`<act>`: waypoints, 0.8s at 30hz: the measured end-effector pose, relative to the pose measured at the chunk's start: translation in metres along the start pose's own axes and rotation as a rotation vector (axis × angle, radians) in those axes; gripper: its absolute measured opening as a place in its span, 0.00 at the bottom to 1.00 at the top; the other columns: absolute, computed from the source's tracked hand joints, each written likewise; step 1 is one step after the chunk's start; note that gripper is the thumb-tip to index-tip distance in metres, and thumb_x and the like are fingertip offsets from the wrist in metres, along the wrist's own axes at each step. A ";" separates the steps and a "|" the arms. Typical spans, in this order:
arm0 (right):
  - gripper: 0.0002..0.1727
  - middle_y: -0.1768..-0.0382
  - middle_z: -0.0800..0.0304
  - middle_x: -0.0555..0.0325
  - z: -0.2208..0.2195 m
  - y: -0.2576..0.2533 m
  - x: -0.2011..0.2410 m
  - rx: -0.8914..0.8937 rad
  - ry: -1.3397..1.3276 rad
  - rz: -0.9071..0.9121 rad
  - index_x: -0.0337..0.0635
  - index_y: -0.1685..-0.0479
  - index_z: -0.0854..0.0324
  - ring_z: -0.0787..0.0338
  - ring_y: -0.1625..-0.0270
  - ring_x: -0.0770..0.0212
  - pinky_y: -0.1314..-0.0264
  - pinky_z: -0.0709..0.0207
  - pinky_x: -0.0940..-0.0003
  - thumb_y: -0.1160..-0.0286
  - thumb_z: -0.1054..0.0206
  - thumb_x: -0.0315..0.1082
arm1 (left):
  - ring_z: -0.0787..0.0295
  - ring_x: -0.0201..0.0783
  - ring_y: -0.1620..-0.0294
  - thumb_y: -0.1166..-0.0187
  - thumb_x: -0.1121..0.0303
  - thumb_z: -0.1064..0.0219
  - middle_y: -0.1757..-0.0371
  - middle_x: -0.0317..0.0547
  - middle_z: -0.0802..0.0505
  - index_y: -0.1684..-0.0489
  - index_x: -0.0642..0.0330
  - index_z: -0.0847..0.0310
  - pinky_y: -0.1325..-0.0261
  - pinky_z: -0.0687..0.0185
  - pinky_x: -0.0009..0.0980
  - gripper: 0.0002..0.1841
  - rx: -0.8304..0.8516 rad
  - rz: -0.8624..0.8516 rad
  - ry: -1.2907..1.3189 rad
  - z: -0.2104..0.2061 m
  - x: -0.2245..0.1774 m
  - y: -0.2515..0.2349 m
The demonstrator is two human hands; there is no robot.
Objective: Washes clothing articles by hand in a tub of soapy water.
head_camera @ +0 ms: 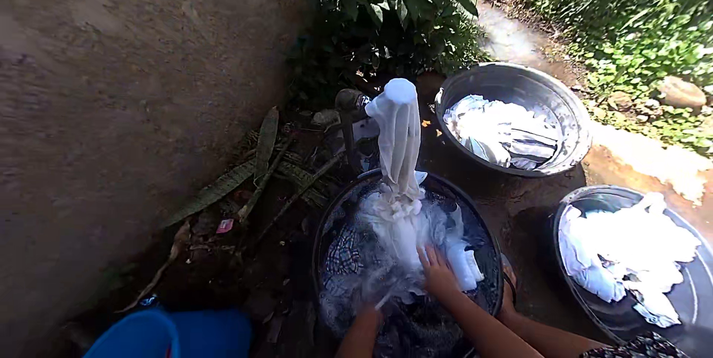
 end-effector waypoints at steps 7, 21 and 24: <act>0.33 0.24 0.24 0.29 0.012 0.041 0.022 0.395 0.180 -0.140 0.28 0.29 0.22 0.27 0.19 0.30 0.20 0.36 0.27 0.16 0.38 0.52 | 0.17 0.58 0.28 0.17 0.56 0.39 0.30 0.60 0.13 0.35 0.62 0.15 0.29 0.22 0.59 0.22 -0.419 -0.080 0.030 0.069 0.009 0.009; 0.20 0.38 0.10 0.41 0.080 0.042 0.073 -0.069 -0.562 0.158 0.36 0.33 0.15 0.11 0.33 0.47 0.23 0.26 0.47 0.12 0.41 0.38 | 0.18 0.44 0.42 0.10 0.69 0.45 0.47 0.59 0.12 0.50 0.74 0.15 0.33 0.27 0.43 0.15 -0.508 -0.583 0.664 0.227 -0.015 0.084; 0.31 0.24 0.23 0.35 0.095 0.029 0.086 -0.140 -0.681 0.158 0.37 0.16 0.32 0.16 0.28 0.41 0.24 0.24 0.46 0.19 0.33 0.34 | 0.17 0.26 0.56 0.13 0.75 0.47 0.62 0.38 0.13 0.61 0.66 0.17 0.44 0.20 0.28 0.12 -0.516 -0.769 1.029 0.252 -0.028 0.150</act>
Point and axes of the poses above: each hand's wrist, its own y-axis away from the middle knuckle, its own z-axis out of the back of the hand, x = y × z, the point moved 7 cm from there along -y, towards the middle knuckle
